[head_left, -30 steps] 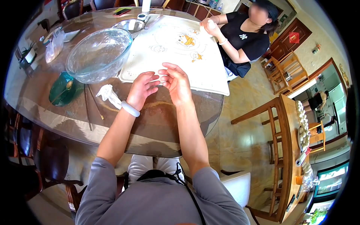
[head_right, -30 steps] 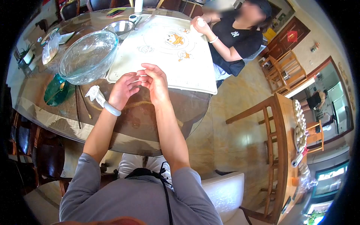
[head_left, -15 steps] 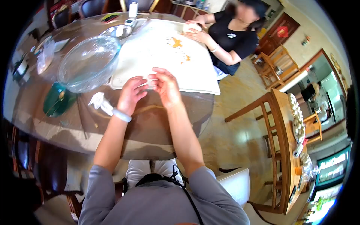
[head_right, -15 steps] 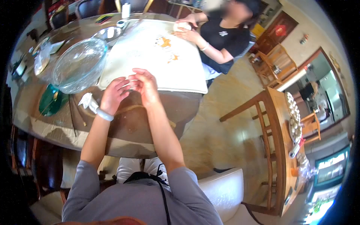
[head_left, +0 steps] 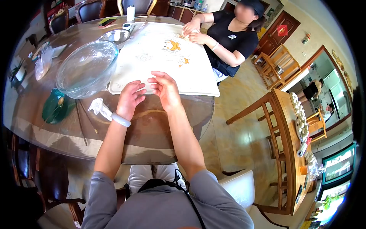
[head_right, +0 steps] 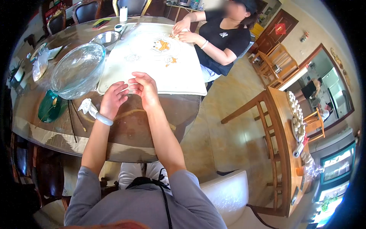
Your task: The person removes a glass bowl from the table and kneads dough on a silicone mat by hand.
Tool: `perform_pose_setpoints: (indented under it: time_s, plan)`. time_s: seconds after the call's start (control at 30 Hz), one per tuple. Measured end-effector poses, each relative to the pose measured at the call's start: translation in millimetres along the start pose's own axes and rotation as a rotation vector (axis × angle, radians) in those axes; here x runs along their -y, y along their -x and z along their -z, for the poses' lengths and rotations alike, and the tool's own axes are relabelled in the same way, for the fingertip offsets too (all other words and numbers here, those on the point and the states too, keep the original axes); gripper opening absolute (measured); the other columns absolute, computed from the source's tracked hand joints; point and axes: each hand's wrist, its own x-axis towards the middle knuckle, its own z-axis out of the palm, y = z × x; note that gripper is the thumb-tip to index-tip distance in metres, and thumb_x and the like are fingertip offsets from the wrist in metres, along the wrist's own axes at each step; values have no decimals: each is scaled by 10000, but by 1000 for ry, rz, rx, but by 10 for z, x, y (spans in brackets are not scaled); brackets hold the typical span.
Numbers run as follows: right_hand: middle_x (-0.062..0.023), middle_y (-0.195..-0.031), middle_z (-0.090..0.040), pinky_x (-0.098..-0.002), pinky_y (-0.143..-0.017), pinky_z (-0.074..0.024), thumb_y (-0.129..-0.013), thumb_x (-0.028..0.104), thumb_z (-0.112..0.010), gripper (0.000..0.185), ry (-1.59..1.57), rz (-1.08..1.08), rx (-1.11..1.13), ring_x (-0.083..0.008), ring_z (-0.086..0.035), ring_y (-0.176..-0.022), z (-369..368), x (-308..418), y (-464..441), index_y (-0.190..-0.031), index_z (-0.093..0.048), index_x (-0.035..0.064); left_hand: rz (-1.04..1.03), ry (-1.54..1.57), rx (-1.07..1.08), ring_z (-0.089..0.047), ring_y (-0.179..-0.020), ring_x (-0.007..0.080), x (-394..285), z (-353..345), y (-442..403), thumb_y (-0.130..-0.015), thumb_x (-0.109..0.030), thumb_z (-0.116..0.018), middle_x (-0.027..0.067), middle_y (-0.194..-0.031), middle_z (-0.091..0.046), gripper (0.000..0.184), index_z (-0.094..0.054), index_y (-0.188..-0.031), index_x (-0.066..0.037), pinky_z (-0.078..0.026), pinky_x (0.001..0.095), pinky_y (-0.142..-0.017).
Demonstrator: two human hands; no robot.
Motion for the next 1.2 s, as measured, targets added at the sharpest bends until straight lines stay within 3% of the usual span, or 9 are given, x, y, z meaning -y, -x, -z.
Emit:
perform_pose_setpoints:
  time_s: [0.33, 0.5, 0.67, 1.2]
  plan:
    - [-59, -860, -626, -225, -654, -430, -833, 187, -558, 288, -27, 64, -124, -102, -530, -715, 156, 84, -34, -1084, -576, 47, -26, 5, 16, -559, -977, 177, 9, 46, 2, -879, -290, -535, 66, -1116, -588, 356, -516, -1157, -70, -451, 310, -821]
    - [-49, -845, -634, -235, -602, -435, -835, 219, -587, 290, -95, 106, -56, -100, -555, -688, 276, -76, -132, -1076, -567, 60, -31, 39, 60, -546, -995, 170, 97, 135, -64, -894, -299, -526, 61, -1154, -574, 362, -519, -1173, -68, -445, 299, -828]
    - [-42, -813, -642, -221, -593, -439, -833, 189, -569, 200, -60, 60, -64, -82, -570, -666, 162, 32, -36, -994, -611, 78, 36, 8, 52, -536, -979, 153, 49, 84, -79, -900, -288, -510, 46, -1152, -561, 364, -518, -1182, -57, -429, 271, -817]
    - [-56, -819, -638, -223, -600, -457, -851, 140, -523, 225, -3, 16, -50, -89, -570, -672, 79, -40, -58, -1043, -592, 46, 25, 0, 13, -562, -939, 156, 33, 38, -33, -896, -261, -507, 58, -1088, -588, 337, -507, -1161, -55, -455, 283, -799]
